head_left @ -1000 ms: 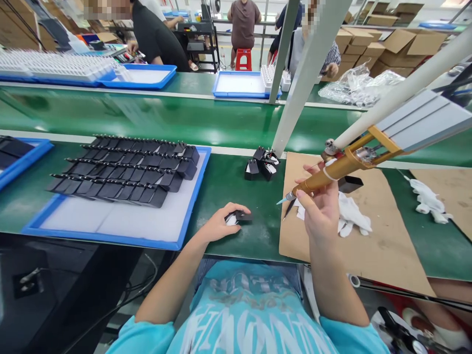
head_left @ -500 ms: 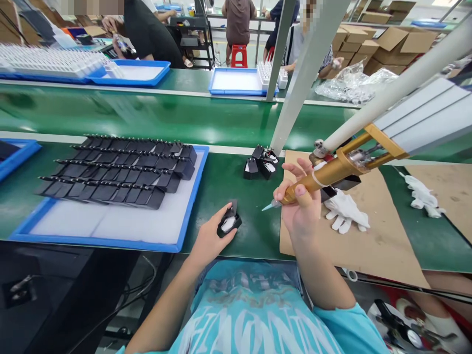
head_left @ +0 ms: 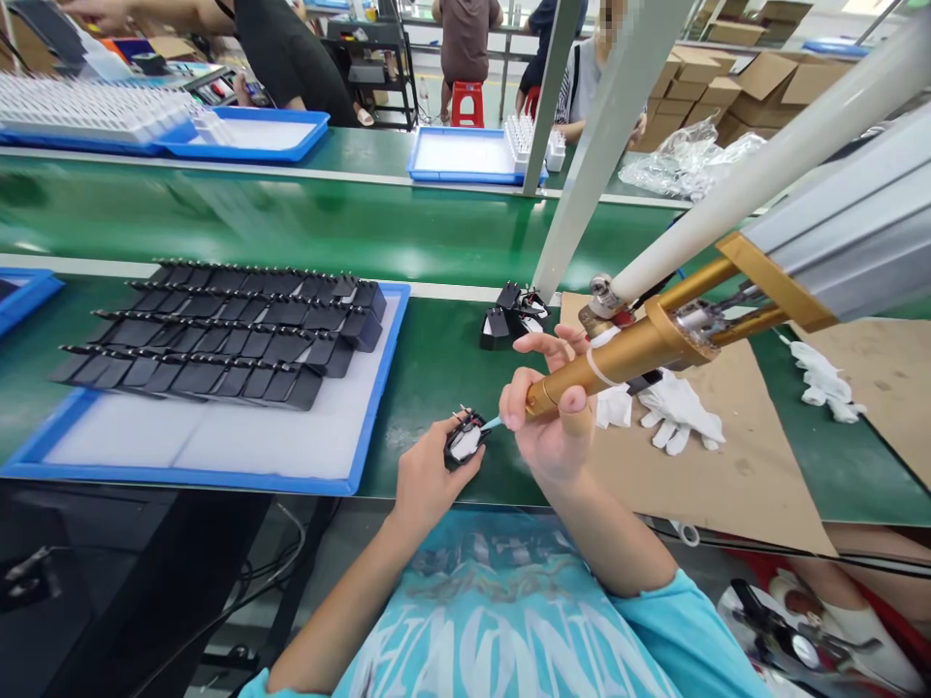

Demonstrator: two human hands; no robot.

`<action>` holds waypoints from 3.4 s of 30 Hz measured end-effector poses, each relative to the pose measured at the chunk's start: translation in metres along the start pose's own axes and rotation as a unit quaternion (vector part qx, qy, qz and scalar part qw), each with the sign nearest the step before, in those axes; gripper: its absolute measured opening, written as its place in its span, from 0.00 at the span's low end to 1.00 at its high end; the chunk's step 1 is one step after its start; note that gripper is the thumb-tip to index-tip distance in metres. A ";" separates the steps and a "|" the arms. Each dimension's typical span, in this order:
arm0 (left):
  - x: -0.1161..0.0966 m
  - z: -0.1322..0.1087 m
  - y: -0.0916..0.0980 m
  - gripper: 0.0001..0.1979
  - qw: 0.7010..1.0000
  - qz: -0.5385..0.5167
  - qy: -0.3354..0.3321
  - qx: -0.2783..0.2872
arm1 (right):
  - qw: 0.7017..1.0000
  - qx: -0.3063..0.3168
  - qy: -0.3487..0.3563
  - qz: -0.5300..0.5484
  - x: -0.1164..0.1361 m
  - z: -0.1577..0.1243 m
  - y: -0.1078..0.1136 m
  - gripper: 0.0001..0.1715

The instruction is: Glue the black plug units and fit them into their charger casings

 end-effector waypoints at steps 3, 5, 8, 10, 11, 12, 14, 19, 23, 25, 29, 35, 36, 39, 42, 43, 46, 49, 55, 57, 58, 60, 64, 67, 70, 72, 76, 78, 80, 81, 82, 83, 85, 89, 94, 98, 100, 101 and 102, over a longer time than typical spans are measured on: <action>-0.008 0.004 0.005 0.16 1.000 -0.013 -0.018 -0.021 | 1.000 -0.007 -0.001 -0.009 0.001 0.000 0.002 0.20; -0.011 0.005 0.007 0.16 0.999 -0.020 -0.020 -0.026 | 1.000 -0.015 -0.005 -0.025 0.002 0.000 0.003 0.19; -0.012 0.006 0.009 0.17 0.999 -0.029 -0.017 -0.024 | 0.999 -0.019 -0.004 -0.028 0.002 0.000 0.004 0.17; -0.013 0.005 0.009 0.17 0.999 -0.032 -0.013 -0.023 | 1.000 -0.014 -0.001 -0.017 0.003 0.000 0.004 0.15; -0.013 0.005 0.010 0.17 0.999 -0.034 -0.010 -0.023 | 1.000 -0.012 -0.001 -0.013 0.003 0.000 0.004 0.15; -0.013 0.005 0.010 0.16 0.999 -0.035 -0.008 -0.023 | 1.000 -0.012 -0.003 -0.011 0.003 0.001 0.003 0.15; -0.013 0.005 0.010 0.16 0.999 -0.040 -0.004 -0.023 | 1.000 -0.017 -0.006 -0.010 0.003 0.001 0.003 0.16; -0.011 0.007 0.008 0.16 0.998 -0.061 0.023 -0.014 | 0.999 -0.035 -0.009 -0.020 0.004 0.001 0.001 0.24; -0.008 0.010 0.000 0.17 0.997 -0.062 0.052 0.007 | 0.999 -0.038 -0.009 -0.013 0.003 0.000 -0.002 0.24; -0.010 0.012 -0.005 0.18 0.996 -0.068 0.057 0.013 | 0.999 -0.032 -0.009 -0.010 0.001 -0.001 -0.004 0.24; -0.018 0.017 -0.010 0.16 0.994 -0.105 0.031 0.006 | 1.000 -0.021 -0.014 -0.003 0.000 -0.002 -0.010 0.25; -0.023 0.022 -0.010 0.16 0.992 -0.125 -0.005 -0.029 | 1.000 0.003 -0.003 -0.003 -0.001 -0.004 -0.012 0.19; -0.023 0.022 -0.009 0.16 0.992 -0.124 -0.013 -0.034 | 1.000 0.004 0.001 -0.008 -0.002 -0.004 -0.011 0.19; -0.023 0.023 -0.008 0.15 0.991 -0.119 -0.034 -0.039 | 0.999 -0.006 -0.005 -0.031 -0.004 -0.005 -0.008 0.24; -0.021 0.024 -0.009 0.16 0.994 -0.100 -0.022 -0.025 | 0.998 -0.025 -0.016 -0.058 -0.005 -0.005 -0.003 0.32; -0.018 0.025 -0.010 0.16 0.996 -0.090 -0.008 -0.019 | 0.998 -0.030 -0.014 -0.061 -0.005 -0.004 -0.001 0.33; -0.009 0.028 -0.013 0.18 0.997 -0.065 0.033 -0.004 | 0.996 -0.049 0.012 -0.076 -0.004 0.000 0.008 0.28; -0.001 0.030 -0.014 0.17 0.996 -0.089 0.026 0.001 | 0.982 -0.090 0.044 -0.160 -0.004 0.008 0.027 0.26; -0.006 0.042 -0.009 0.18 0.987 -0.118 -0.101 -0.029 | 0.918 -0.120 0.086 -0.369 -0.003 0.027 0.088 0.20; -0.013 0.051 -0.007 0.19 0.985 -0.110 -0.130 -0.025 | 0.887 -0.111 0.078 -0.441 0.001 0.033 0.110 0.26; -0.016 0.055 -0.006 0.19 0.984 -0.106 -0.138 -0.020 | 0.873 -0.104 0.071 -0.470 0.002 0.035 0.121 0.29; -0.023 0.066 -0.004 0.19 0.983 -0.105 -0.150 -0.009 | 0.857 -0.090 0.059 -0.505 0.006 0.039 0.142 0.33; -0.029 0.084 -0.005 0.18 0.980 -0.128 -0.149 0.012 | 0.833 -0.072 0.065 -0.544 0.013 0.040 0.164 0.39; -0.020 0.090 -0.012 0.17 0.979 -0.188 -0.057 0.049 | 0.794 -0.104 0.091 -0.592 0.023 0.037 0.168 0.42; -0.009 0.087 -0.022 0.20 0.953 -0.280 0.069 0.092 | 0.754 -0.074 0.097 -0.645 0.035 0.036 0.170 0.29; -0.005 0.085 -0.027 0.22 0.925 -0.341 0.128 0.111 | 0.742 0.082 0.025 -0.665 0.036 0.037 0.169 0.19; -0.005 0.082 -0.032 0.27 0.865 -0.431 0.210 0.148 | 0.635 0.396 -0.111 -0.654 0.026 0.029 0.163 0.21; -0.006 0.082 -0.033 0.28 0.844 -0.457 0.230 0.161 | 0.593 0.430 -0.121 -0.670 0.019 0.025 0.159 0.23; -0.006 0.083 -0.033 0.28 0.839 -0.463 0.234 0.165 | 0.569 0.435 -0.113 -0.688 0.012 0.022 0.157 0.21; -0.006 0.083 -0.033 0.27 0.843 -0.459 0.229 0.164 | 0.564 0.436 -0.107 -0.693 0.010 0.022 0.156 0.18; -0.006 0.084 -0.032 0.26 0.850 -0.451 0.220 0.160 | 0.566 0.433 -0.103 -0.694 0.008 0.022 0.156 0.16; -0.007 0.084 -0.032 0.25 0.859 -0.441 0.208 0.154 | 0.574 0.426 -0.101 -0.692 0.007 0.022 0.156 0.13; -0.007 0.084 -0.032 0.23 0.879 -0.417 0.182 0.143 | 0.612 0.391 -0.100 -0.680 0.008 0.024 0.156 0.10; -0.009 0.081 -0.031 0.19 0.937 -0.306 0.116 0.123 | 0.777 0.221 -0.069 -0.586 0.016 0.025 0.154 0.06; -0.017 0.081 -0.026 0.15 0.989 -0.138 -0.060 0.016 | 0.921 0.133 -0.038 -0.364 0.023 0.010 0.137 0.18; -0.019 0.082 -0.026 0.15 0.990 -0.086 -0.114 -0.017 | 0.938 0.146 -0.005 -0.315 0.019 0.000 0.125 0.23; -0.019 0.081 -0.027 0.15 0.988 -0.077 -0.131 -0.021 | 0.939 0.136 0.005 -0.315 0.017 -0.003 0.124 0.17; -0.018 0.081 -0.027 0.16 0.987 -0.075 -0.138 -0.021 | 0.940 0.129 -0.003 -0.316 0.016 -0.004 0.124 0.14; -0.018 0.080 -0.028 0.16 0.986 -0.075 -0.144 -0.021 | 0.939 0.125 -0.019 -0.321 0.015 -0.004 0.125 0.13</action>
Point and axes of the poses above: each hand's wrist, its own z-axis towards the middle knuckle, its own y-axis out of the back of the hand, x = y × z, the point moved 2 cm from there along z, towards the middle knuckle
